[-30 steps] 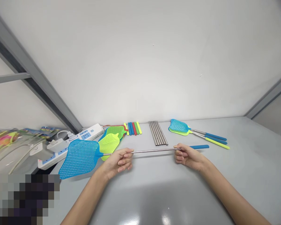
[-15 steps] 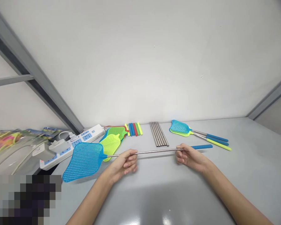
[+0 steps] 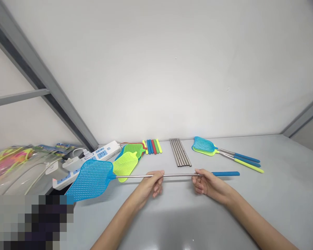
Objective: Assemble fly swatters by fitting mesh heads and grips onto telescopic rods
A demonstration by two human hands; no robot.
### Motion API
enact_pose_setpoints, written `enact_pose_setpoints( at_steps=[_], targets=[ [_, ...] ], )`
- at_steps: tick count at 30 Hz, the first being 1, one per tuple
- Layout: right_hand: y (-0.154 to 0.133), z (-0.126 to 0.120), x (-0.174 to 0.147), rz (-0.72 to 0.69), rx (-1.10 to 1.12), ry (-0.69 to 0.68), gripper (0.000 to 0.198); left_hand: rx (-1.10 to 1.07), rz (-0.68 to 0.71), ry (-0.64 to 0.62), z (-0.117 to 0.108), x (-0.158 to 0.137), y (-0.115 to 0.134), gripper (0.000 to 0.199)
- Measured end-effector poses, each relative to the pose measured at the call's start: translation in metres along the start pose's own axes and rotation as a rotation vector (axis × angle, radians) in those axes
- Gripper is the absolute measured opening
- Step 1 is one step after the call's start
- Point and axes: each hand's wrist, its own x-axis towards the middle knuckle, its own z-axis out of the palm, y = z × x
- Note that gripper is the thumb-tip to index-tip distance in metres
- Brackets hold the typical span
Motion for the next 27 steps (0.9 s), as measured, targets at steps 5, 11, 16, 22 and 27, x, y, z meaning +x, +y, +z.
enact_pose_setpoints(
  at_steps=[5, 11, 16, 22, 27],
  targets=[
    [0.013, 0.011, 0.003, 0.041, 0.041, -0.032, 0.037, 0.065, 0.035, 0.025, 0.009, 0.004, -0.01, 0.035],
    [0.023, 0.018, 0.007, 0.075, 0.054, -0.092, 0.04, 0.199, 0.044, -0.058, 0.022, 0.009, -0.018, 0.036],
    [0.029, 0.024, 0.011, 0.073, 0.104, -0.143, 0.038, 0.217, 0.037, -0.106, 0.032, 0.016, -0.021, 0.038],
    [0.03, 0.026, 0.016, 0.087, 0.219, -0.144, 0.035, 0.227, 0.041, -0.171, 0.04, 0.031, -0.023, 0.046],
    [0.032, 0.024, 0.02, 0.039, 0.24, -0.141, 0.036, 0.244, 0.045, -0.179, 0.039, 0.039, -0.025, 0.045]
  ],
)
